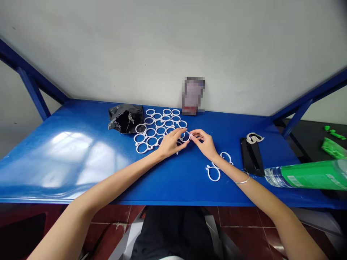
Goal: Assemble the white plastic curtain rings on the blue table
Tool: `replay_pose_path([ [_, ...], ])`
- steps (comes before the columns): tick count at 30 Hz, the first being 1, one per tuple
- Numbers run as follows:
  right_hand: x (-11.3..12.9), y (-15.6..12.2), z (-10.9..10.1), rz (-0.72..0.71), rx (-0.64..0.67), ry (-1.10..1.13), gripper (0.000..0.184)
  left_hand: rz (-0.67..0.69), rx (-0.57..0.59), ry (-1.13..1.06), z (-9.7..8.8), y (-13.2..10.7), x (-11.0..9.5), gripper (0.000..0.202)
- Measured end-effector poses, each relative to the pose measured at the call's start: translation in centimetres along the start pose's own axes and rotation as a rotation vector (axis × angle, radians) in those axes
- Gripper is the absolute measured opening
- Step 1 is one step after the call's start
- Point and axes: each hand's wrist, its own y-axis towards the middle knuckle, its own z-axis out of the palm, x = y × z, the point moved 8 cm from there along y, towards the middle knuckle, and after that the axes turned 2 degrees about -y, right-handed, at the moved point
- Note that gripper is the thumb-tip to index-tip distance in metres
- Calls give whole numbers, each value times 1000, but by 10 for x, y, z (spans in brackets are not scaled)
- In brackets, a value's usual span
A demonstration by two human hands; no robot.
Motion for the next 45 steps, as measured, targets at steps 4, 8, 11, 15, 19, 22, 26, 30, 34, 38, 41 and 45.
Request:
replay_pose_path([
  [4,3,-1,-3,-23,-22,-11,22,11,-9,-35,-1,1,-1,39],
  [8,5,-2,-4,-38,-30,-14,22,11,-10,-49,-2,1,-2,37],
  [11,4,-2,-5,-45,-37,-15,22,17,-4,-49,-3,2,-3,37],
  [15,1,-2,-6,-50,-50,-13,22,22,7,-55,-2,2,-4,37],
  [19,1,-1,-7,-54,-51,8,23,53,-8,-58,-4,1,-6,37],
  [22,3,-1,-7,-63,-43,11,23,61,-4,-63,-4,1,-7,37],
  [26,3,-1,-6,-75,-30,14,22,53,12,-72,-4,2,-7,37],
  [30,4,-1,-6,-91,-24,17,19,46,31,-89,-3,2,-6,37],
  [34,5,-1,-6,-107,-26,16,18,22,54,-95,-1,2,-4,39],
  [38,6,-1,-6,-108,-21,-1,22,18,60,-97,-1,2,-4,39],
  [41,9,-2,-5,-120,-12,-20,22,31,48,-96,-2,2,-5,39],
  [45,10,-2,-5,-124,-7,-57,26,31,53,-80,-2,2,-6,40],
])
